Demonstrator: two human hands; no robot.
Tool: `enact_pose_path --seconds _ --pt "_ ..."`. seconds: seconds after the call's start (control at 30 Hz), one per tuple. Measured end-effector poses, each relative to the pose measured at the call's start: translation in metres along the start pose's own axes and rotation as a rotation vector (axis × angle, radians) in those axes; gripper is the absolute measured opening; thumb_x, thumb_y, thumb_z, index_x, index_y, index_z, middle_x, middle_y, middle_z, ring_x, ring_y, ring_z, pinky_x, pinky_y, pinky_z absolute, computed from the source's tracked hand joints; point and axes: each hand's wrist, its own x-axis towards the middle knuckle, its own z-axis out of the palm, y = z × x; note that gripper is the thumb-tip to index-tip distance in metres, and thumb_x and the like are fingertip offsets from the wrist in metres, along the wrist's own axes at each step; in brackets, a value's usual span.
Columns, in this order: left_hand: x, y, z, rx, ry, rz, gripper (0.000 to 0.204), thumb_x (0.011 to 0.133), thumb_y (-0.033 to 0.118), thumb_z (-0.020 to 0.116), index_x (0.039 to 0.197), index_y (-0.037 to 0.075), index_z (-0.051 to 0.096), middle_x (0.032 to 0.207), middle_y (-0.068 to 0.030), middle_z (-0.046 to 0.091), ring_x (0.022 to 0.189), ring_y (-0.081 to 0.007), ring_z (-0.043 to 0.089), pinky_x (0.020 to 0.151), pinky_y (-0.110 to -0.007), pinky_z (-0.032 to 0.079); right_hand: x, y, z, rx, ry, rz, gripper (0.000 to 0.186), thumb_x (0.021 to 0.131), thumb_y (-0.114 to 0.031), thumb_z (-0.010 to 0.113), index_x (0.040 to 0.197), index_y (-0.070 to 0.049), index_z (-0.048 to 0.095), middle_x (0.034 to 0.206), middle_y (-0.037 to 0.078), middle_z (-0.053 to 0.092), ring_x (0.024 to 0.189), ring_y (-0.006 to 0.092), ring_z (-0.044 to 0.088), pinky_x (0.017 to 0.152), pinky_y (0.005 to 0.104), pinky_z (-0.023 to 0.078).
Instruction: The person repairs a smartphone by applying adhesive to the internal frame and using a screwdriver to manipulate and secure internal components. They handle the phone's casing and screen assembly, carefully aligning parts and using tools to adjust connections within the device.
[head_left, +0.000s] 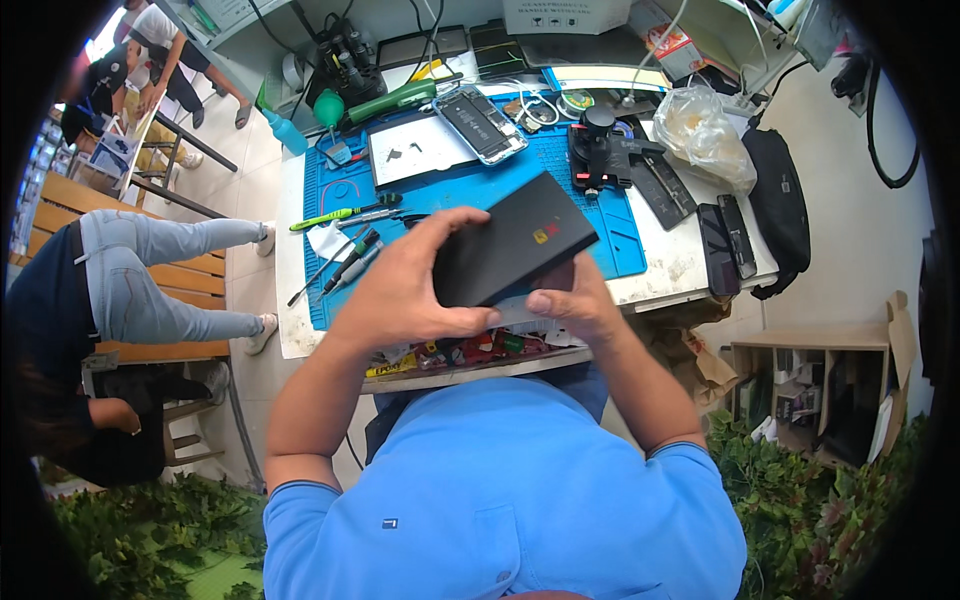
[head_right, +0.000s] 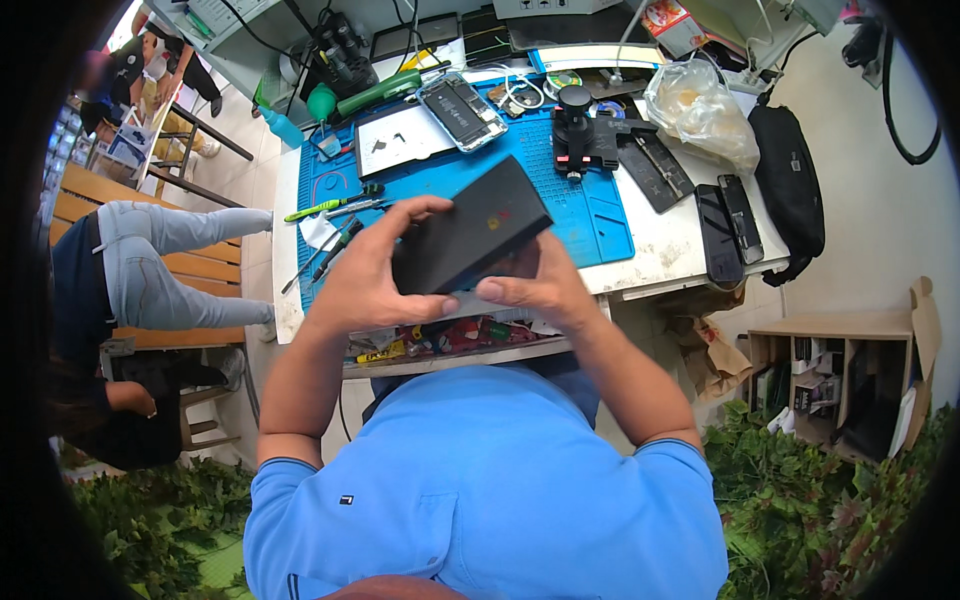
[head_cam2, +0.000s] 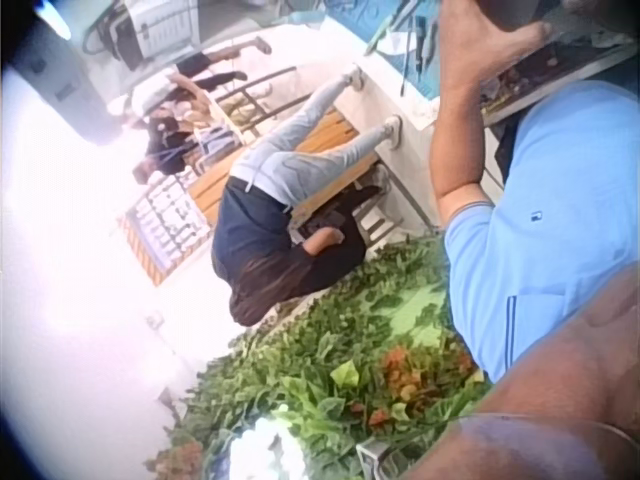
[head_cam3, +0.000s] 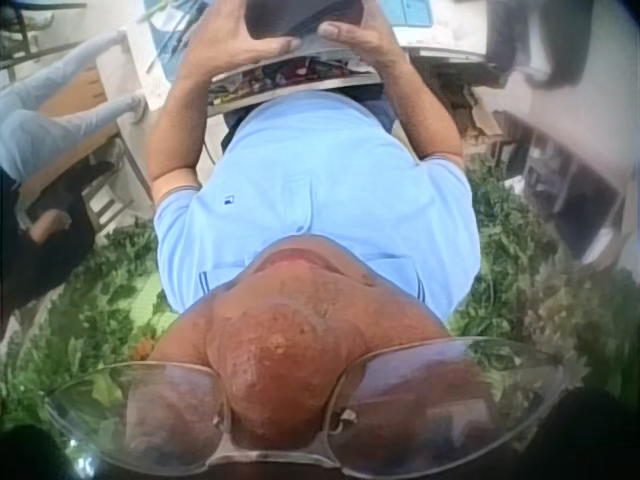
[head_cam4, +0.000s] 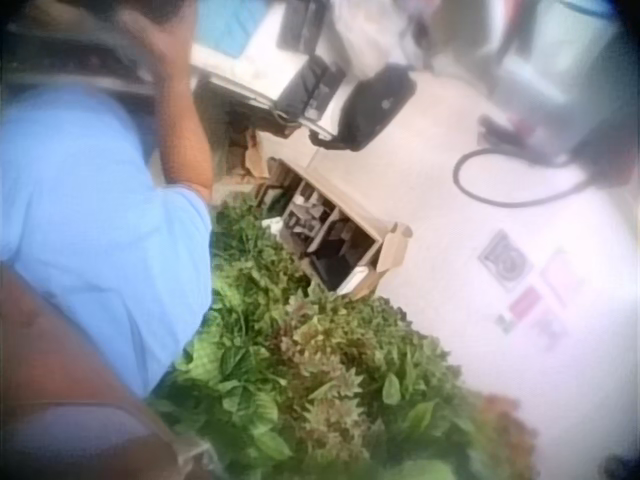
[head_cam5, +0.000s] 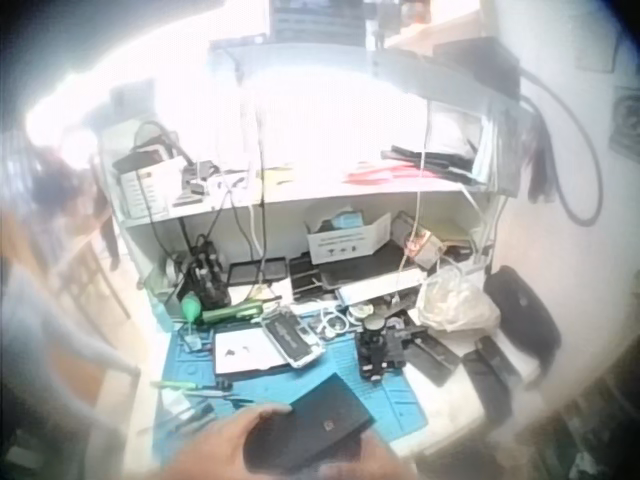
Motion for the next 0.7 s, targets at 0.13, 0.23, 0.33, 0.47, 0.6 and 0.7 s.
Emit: enact_pose_path --seconds 0.13,0.23,0.33,0.47,0.6,0.7 --pt "-0.001 -0.001 0.015 -0.030 -0.002 0.014 0.100 0.068 0.049 0.096 0.152 0.010 0.059 0.132 -0.0183 0.072 0.118 -0.0361 0.073 0.103 -0.045 0.056 -0.008 0.029 0.011 0.319 -0.001 0.084 0.092 0.080 -0.015 0.096 0.156 0.001 0.046 0.146 0.014 0.059 0.134 0.0249 0.061 0.117 0.0422 0.049" --pt "-0.002 -0.002 0.017 -0.087 -0.019 -0.015 0.099 0.068 0.051 0.096 0.152 0.011 0.061 0.132 -0.0183 0.072 0.118 -0.0362 0.073 0.103 -0.045 0.057 -0.009 0.035 0.013 0.259 0.021 0.050 0.092 0.080 -0.019 0.094 0.156 0.001 0.046 0.145 0.013 0.059 0.136 0.0249 0.061 0.118 0.0423 0.048" --pt "-0.004 -0.003 0.020 -0.100 -0.026 -0.026 0.099 0.070 0.048 0.098 0.154 0.012 0.061 0.134 -0.0173 0.071 0.119 -0.0325 0.072 0.107 -0.045 0.054 -0.011 0.029 0.017 0.246 0.001 0.050 0.089 0.080 -0.024 0.087 0.155 0.000 0.046 0.144 0.014 0.059 0.136 0.0259 0.061 0.118 0.0422 0.048" --pt "-0.006 -0.002 0.022 -0.111 -0.023 -0.059 0.099 0.070 0.047 0.099 0.154 0.012 0.061 0.133 -0.0177 0.070 0.116 -0.0311 0.072 0.107 -0.043 0.053 -0.012 0.034 0.025 0.316 0.019 0.051 0.087 0.080 -0.028 0.079 0.155 0.001 0.045 0.142 0.016 0.059 0.135 0.0272 0.061 0.118 0.0427 0.049" --pt "-0.007 -0.002 0.018 -0.208 -0.022 -0.110 0.096 0.070 0.047 0.097 0.153 0.012 0.062 0.130 -0.0193 0.072 0.115 -0.0329 0.072 0.105 -0.044 0.055 -0.015 0.040 0.022 0.329 -0.011 0.050 0.087 0.081 -0.029 0.076 0.156 0.001 0.044 0.142 0.016 0.059 0.136 0.0280 0.061 0.118 0.0429 0.048" --pt "-0.004 0.005 0.014 -0.178 -0.043 -0.140 0.094 0.070 0.050 0.094 0.151 0.012 0.063 0.132 -0.0199 0.072 0.117 -0.0356 0.073 0.104 -0.045 0.056 -0.015 0.038 0.023 0.319 0.005 0.041 0.089 0.080 -0.028 0.077 0.157 0.002 0.043 0.143 0.017 0.059 0.136 0.0287 0.060 0.118 0.0431 0.049"
